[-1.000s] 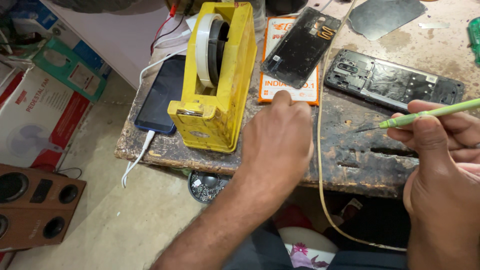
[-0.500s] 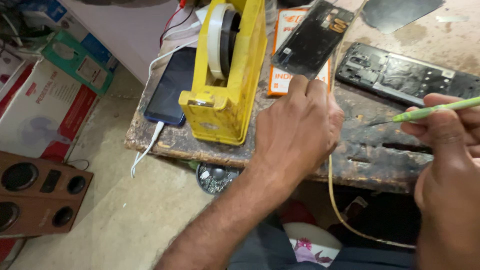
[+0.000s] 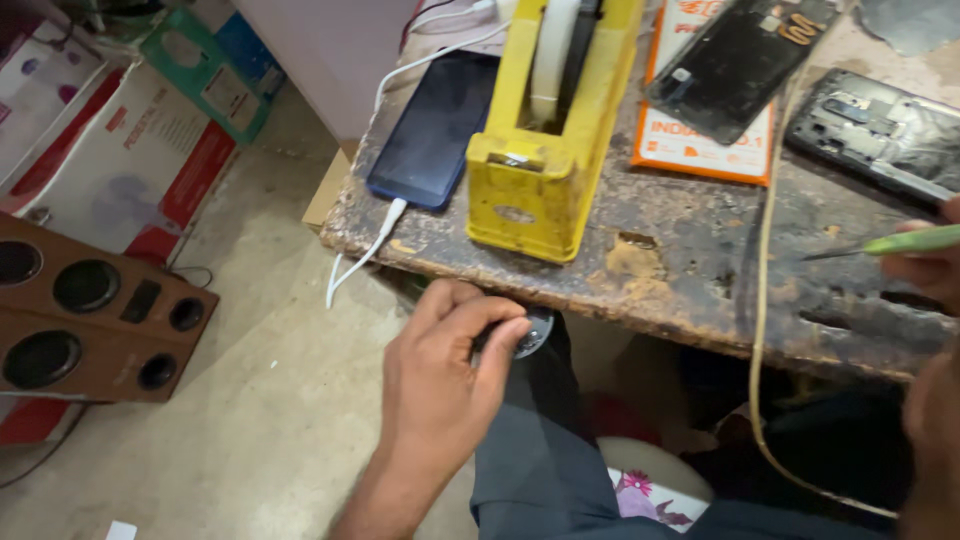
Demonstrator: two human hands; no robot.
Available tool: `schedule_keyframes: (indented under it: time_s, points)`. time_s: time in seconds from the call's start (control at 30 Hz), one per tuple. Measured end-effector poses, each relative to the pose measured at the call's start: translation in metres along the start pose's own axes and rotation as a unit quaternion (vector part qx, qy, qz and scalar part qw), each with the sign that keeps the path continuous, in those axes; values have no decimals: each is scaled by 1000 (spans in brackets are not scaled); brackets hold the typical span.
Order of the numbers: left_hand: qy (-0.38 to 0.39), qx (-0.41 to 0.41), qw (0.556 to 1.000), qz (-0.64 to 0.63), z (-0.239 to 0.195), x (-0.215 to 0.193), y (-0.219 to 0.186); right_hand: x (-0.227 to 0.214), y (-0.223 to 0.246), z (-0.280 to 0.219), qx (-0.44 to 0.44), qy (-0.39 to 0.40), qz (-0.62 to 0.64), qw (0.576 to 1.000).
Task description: The person uses a green-handled screwdriver to remove screws from a disassembled mobile phone. They place the screws into a small metal container and continue working on the phone chassis.
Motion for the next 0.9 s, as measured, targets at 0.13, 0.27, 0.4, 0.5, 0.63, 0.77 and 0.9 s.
schedule_keyframes:
  time_s: [0.13,0.27,0.4,0.5,0.63,0.77,0.9]
  points:
    - [-3,-3,999,41,-6,3,9,40,83,1,77,24,6,997]
    - [10,-4,999,34,-7,3,13,77,142,22,9,53,-5,999]
    - [-8,25,1000,5,-8,-2,15,103,167,29,-136,56,159,976]
    - [-34,5,997,-69,-9,-9,21,120,160,19,-109,89,159,977]
    - [-48,-56,990,-117,-9,-15,35,131,156,11,-104,111,157,976]
    - [-50,-82,985,-145,-10,-16,41,139,156,6,-78,129,172,973]
    - [-73,-65,983,-152,-13,-20,44,138,160,10,-81,122,162,976]
Point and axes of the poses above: each hand's wrist, its own z-axis towards the middle knuckle, its own x-axis out of the palm, y = z × x, the point moved 7 cm from there along z, towards the middle knuckle, and after that the axes turned 9 degrees about -x, right-handed, at the moved point
